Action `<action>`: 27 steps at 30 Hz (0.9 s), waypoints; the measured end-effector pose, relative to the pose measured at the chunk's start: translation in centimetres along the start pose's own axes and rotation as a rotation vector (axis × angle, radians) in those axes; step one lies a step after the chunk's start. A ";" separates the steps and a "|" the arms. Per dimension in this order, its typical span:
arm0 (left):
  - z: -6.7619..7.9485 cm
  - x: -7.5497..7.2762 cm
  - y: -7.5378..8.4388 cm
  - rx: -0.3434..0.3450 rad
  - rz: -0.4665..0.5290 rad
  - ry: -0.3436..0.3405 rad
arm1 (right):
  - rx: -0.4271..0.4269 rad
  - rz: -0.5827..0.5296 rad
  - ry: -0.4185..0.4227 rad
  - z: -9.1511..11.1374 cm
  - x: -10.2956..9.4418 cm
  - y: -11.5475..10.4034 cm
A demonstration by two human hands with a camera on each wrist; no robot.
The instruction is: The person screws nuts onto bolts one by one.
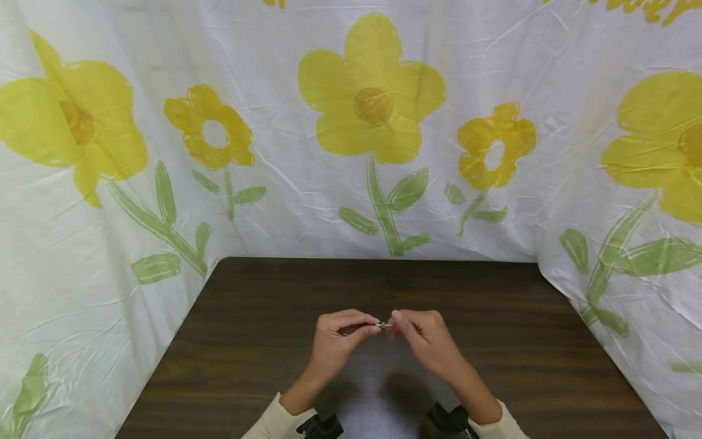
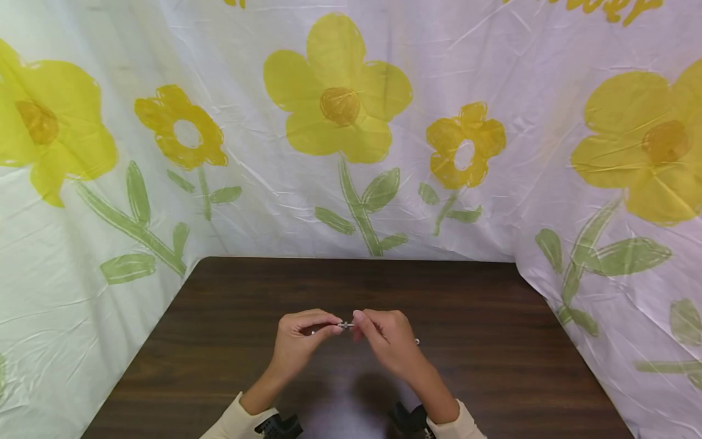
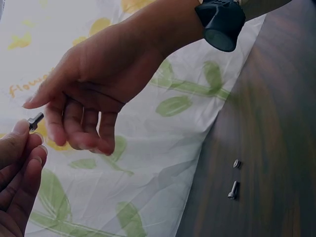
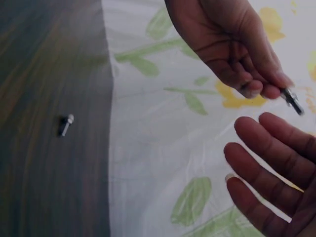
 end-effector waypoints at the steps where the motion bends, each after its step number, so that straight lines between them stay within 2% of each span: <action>1: 0.0 -0.1 0.0 -0.002 -0.002 0.005 | 0.004 0.000 -0.002 0.0 -0.1 0.1; 9: 0.1 -0.6 -0.1 -0.011 -0.027 0.004 | -0.033 -0.026 -0.024 0.1 -0.4 0.0; 14: -0.3 -1.0 -0.3 -0.021 -0.029 0.013 | -0.024 -0.031 -0.002 -0.1 -0.4 0.0; 27: -0.4 -0.9 0.2 -0.029 -0.038 0.010 | -0.064 0.055 0.001 -0.5 -0.8 -0.3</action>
Point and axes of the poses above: each hand's wrist, its own z-axis away from the middle knuckle, its own x-axis out of the palm, y = z × x, the point moved 3 cm from there along -z, towards the middle knuckle, and after that the axes turned 12 degrees about -x, right-handed, at the moved point
